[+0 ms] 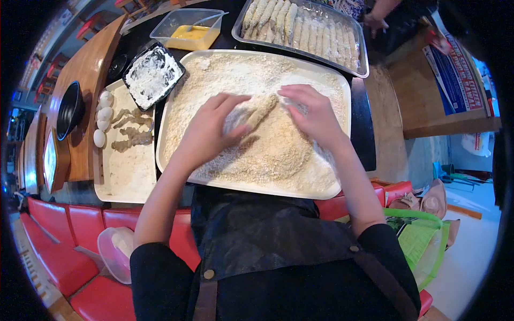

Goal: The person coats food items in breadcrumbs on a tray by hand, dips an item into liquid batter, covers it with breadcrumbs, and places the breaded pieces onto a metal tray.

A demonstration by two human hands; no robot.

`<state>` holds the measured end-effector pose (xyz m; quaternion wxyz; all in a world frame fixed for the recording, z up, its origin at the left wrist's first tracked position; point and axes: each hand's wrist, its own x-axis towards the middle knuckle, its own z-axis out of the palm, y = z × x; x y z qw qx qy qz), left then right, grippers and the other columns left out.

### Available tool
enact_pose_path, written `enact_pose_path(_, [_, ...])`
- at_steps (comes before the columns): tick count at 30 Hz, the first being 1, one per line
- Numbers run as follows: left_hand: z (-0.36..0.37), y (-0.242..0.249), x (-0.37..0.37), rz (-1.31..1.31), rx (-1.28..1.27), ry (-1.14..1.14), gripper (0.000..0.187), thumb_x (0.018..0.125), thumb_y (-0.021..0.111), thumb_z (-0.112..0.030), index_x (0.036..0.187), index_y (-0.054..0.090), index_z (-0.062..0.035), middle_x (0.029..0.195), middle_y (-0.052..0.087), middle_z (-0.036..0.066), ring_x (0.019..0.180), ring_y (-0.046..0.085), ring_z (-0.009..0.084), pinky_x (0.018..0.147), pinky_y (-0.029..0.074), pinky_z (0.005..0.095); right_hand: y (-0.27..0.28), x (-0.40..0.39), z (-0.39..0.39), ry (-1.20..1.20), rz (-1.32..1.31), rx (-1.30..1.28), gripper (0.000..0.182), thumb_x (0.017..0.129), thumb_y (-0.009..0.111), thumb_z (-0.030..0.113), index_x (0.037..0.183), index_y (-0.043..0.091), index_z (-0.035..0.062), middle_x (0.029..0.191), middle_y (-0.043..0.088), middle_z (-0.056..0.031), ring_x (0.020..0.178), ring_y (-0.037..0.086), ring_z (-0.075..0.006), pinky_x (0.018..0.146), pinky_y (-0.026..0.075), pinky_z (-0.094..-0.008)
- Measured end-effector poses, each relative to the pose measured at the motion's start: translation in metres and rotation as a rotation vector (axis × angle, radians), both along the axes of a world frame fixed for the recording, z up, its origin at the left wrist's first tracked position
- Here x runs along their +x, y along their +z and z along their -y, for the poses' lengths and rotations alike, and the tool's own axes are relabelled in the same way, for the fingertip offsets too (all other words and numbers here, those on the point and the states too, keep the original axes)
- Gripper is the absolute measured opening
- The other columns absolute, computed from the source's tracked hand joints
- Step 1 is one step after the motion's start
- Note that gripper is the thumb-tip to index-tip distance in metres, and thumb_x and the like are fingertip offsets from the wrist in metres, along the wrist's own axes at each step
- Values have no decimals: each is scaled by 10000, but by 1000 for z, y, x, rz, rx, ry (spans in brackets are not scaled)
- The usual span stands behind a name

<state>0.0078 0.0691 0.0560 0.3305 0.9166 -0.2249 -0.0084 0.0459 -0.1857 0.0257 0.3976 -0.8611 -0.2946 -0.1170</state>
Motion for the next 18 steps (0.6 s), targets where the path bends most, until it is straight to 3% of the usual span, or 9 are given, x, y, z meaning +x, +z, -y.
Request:
enact_pose_path(5, [-11,-10,-37,-142,27,159,402,787,754,-139,1163,624,-85,957,641,112,893,647,254,797,513,359,3,20,-21,290,69,-124,344,741,678,23,1083,698,54,1054,671,-121,1046,617,-272,935,498,-344])
enact_pose_path(8, [-16,-26,-40,-93,-78,190,303,777,761,-109,1070,693,-79,842,654,109,731,649,241,702,522,345,6,25,-23,320,-189,-341,353,739,695,52,1092,694,53,1042,668,-116,1003,617,-265,891,504,-350])
enact_pose_path(11, [-31,-20,-29,-58,9,163,355,761,769,-106,1108,698,-91,862,665,103,798,652,249,746,518,350,11,16,-22,316,-280,-361,331,740,708,74,1069,698,42,984,664,-109,938,622,-259,831,509,-357])
enact_pose_path(12, [-34,-15,-23,-52,58,132,406,741,778,-106,1138,694,-97,940,671,100,885,647,261,812,512,353,8,11,-21,306,-223,-286,319,742,709,73,1059,699,38,962,664,-107,919,626,-257,818,511,-355])
enact_pose_path(15, [-25,-11,-15,200,-5,6,412,730,783,-114,1133,696,-101,1031,659,103,950,632,279,869,498,357,1,-1,-16,254,-140,-120,293,746,713,80,1033,701,26,912,660,-115,901,626,-268,813,510,-361])
enact_pose_path(16, [-18,-17,-14,222,-14,-38,403,738,786,-129,1131,697,-106,1091,641,105,951,632,280,855,508,346,1,-3,-14,231,-169,-102,289,745,716,90,1026,699,23,904,658,-127,922,619,-285,834,506,-371])
enact_pose_path(18, [-3,-31,-13,172,-81,-27,403,725,779,-105,1119,693,-108,1049,647,89,925,628,273,799,513,346,-2,-6,-13,194,-213,-71,290,745,721,95,1024,697,20,902,656,-139,940,615,-301,852,502,-377])
